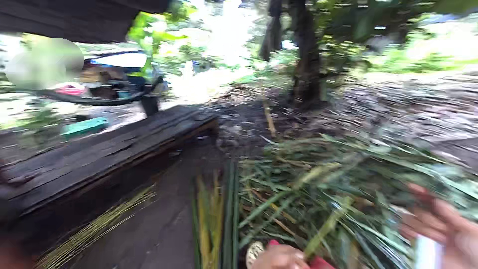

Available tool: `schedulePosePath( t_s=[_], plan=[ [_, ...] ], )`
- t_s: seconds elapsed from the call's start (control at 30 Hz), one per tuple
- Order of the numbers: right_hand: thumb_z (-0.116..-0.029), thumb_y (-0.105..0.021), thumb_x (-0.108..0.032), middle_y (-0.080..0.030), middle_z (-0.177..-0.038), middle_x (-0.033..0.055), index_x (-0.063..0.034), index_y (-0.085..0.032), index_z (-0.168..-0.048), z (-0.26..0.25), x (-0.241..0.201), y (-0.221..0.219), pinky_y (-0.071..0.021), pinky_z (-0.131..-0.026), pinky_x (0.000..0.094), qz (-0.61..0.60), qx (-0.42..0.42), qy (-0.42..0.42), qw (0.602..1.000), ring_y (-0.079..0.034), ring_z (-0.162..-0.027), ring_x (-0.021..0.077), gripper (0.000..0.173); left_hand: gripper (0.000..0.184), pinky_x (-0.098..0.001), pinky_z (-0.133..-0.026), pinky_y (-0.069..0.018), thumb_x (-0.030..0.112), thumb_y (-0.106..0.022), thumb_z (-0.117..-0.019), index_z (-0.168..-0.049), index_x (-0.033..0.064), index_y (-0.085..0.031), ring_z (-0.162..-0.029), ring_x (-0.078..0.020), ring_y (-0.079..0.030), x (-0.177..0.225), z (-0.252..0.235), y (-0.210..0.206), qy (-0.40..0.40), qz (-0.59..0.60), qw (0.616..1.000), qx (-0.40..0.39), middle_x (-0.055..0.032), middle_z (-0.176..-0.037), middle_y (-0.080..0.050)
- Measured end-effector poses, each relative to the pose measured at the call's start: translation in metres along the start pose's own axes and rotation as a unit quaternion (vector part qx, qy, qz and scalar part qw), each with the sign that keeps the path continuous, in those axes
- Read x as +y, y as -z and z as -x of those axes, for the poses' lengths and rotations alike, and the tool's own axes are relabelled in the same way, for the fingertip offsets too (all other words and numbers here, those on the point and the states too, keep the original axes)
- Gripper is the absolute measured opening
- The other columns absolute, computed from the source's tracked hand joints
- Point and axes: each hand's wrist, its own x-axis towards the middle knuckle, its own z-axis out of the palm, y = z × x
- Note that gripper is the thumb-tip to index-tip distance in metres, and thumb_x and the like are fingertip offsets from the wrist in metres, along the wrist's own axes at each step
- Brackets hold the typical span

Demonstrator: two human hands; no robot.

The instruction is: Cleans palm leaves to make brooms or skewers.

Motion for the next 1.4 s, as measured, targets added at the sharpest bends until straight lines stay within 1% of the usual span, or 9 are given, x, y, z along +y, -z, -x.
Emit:
schedulePosePath(
  t_s=[0.2, 0.37, 0.57, 0.67, 0.83, 0.97, 1.1, 1.3, 1.4],
  plan=[
    [-0.1001, -0.06, -0.043, -0.055, -0.063, -0.016, -0.0191, -0.058, -0.143, 0.04, 0.051, -0.061, -0.0426, -0.049, 0.0132, -0.004, -0.207, -0.162, 0.965, -0.048, -0.05, -0.0053, 0.049, 0.012, -0.0229, -0.092, -0.0581, 0.016, -0.059, -0.1047, -0.11, 0.0163, -0.069, -0.106, -0.0046, -0.07, -0.002, 0.0, 0.014, 0.02, 0.01, 0.999, -0.039, 0.0088, -0.115, -0.072],
    [-0.1049, -0.048, -0.032, -0.049, -0.065, -0.0134, -0.0123, -0.054, -0.143, 0.043, 0.063, -0.092, -0.0371, -0.047, 0.0139, 0.03, -0.293, -0.187, 0.937, -0.043, -0.05, -0.0032, 0.044, 0.009, -0.0244, -0.092, -0.0571, 0.012, -0.061, -0.1026, -0.104, 0.0071, -0.067, -0.105, -0.0069, -0.07, -0.005, -0.002, 0.013, 0.02, 0.039, 0.997, -0.058, 0.0004, -0.111, -0.073],
    [-0.1064, -0.04, -0.025, -0.051, -0.057, -0.0142, -0.0161, -0.067, -0.126, 0.016, 0.044, -0.076, -0.0419, -0.048, 0.0131, -0.008, -0.108, -0.079, 0.991, -0.047, -0.047, -0.0047, 0.034, 0.017, -0.0201, -0.086, -0.0593, 0.019, -0.066, -0.1008, -0.115, 0.026, -0.072, -0.101, -0.0025, -0.071, 0.001, -0.003, 0.013, 0.06, 0.064, 0.996, 0.002, 0.0145, -0.115, -0.073],
    [-0.1112, -0.026, -0.028, -0.048, -0.054, -0.01, -0.0115, -0.059, -0.134, 0.006, 0.033, -0.067, -0.0464, -0.048, 0.0148, -0.066, -0.003, -0.044, 0.997, -0.048, -0.044, -0.0012, 0.043, 0.019, -0.0196, -0.084, -0.0603, 0.017, -0.069, -0.0981, -0.113, 0.029, -0.072, -0.099, -0.0024, -0.072, 0.001, -0.005, 0.01, 0.084, 0.091, 0.991, 0.05, 0.0149, -0.113, -0.073],
    [-0.1011, -0.055, -0.031, -0.052, -0.065, -0.0148, -0.0113, -0.053, -0.142, 0.05, 0.069, -0.103, -0.0418, -0.05, 0.0129, 0.007, -0.215, -0.175, 0.961, -0.047, -0.052, -0.0047, 0.046, 0.013, -0.0187, -0.082, -0.0608, 0.02, -0.072, -0.0957, -0.106, 0.0269, -0.072, -0.094, -0.0015, -0.072, 0.002, -0.008, 0.002, 0.118, 0.124, 0.981, 0.094, 0.0134, -0.108, -0.074],
    [-0.1047, -0.049, -0.023, -0.053, -0.067, -0.0154, -0.0158, -0.063, -0.109, 0.058, 0.088, -0.124, -0.0401, -0.052, 0.0119, 0.027, -0.258, -0.167, 0.951, -0.048, -0.055, -0.006, 0.016, 0.012, -0.0182, -0.091, -0.0564, 0.02, -0.069, -0.0971, -0.105, 0.0282, -0.072, -0.103, 0.0008, -0.069, 0.007, -0.007, 0.001, 0.138, 0.144, 0.976, 0.089, 0.0149, -0.107, -0.073],
    [-0.1029, -0.055, -0.026, -0.054, -0.061, -0.0154, -0.0139, -0.069, -0.126, 0.039, 0.076, -0.102, -0.0422, -0.05, 0.0136, 0.006, -0.158, -0.079, 0.984, -0.049, -0.051, -0.0052, 0.03, 0.008, -0.0206, -0.077, -0.062, 0.017, -0.073, -0.0942, -0.1, 0.022, -0.073, -0.089, -0.0042, -0.073, 0.011, -0.009, 0.002, 0.192, 0.231, 0.947, 0.112, 0.0068, -0.102, -0.076],
    [-0.1117, -0.019, -0.03, -0.047, -0.053, -0.0105, -0.0153, -0.061, -0.13, -0.002, 0.026, -0.038, -0.0459, -0.046, 0.0157, -0.051, 0.08, 0.029, 0.995, -0.046, -0.043, -0.0009, 0.048, 0.009, -0.0214, -0.078, -0.0624, 0.016, -0.073, -0.0943, -0.101, 0.0215, -0.074, -0.09, -0.0049, -0.074, 0.006, -0.008, 0.008, 0.179, 0.222, 0.95, 0.125, 0.0064, -0.102, -0.076],
    [-0.1093, -0.024, -0.023, -0.047, -0.056, -0.0107, -0.0116, -0.05, -0.144, -0.001, 0.028, 0.001, -0.0423, -0.046, 0.0142, 0.19, 0.062, -0.037, 0.979, -0.044, -0.044, -0.0019, 0.045, 0.008, -0.0209, -0.077, -0.0625, 0.017, -0.073, -0.0942, -0.101, 0.022, -0.073, -0.089, -0.0044, -0.074, 0.002, -0.008, 0.007, 0.169, 0.208, 0.955, 0.13, 0.0075, -0.101, -0.075]
  ],
)
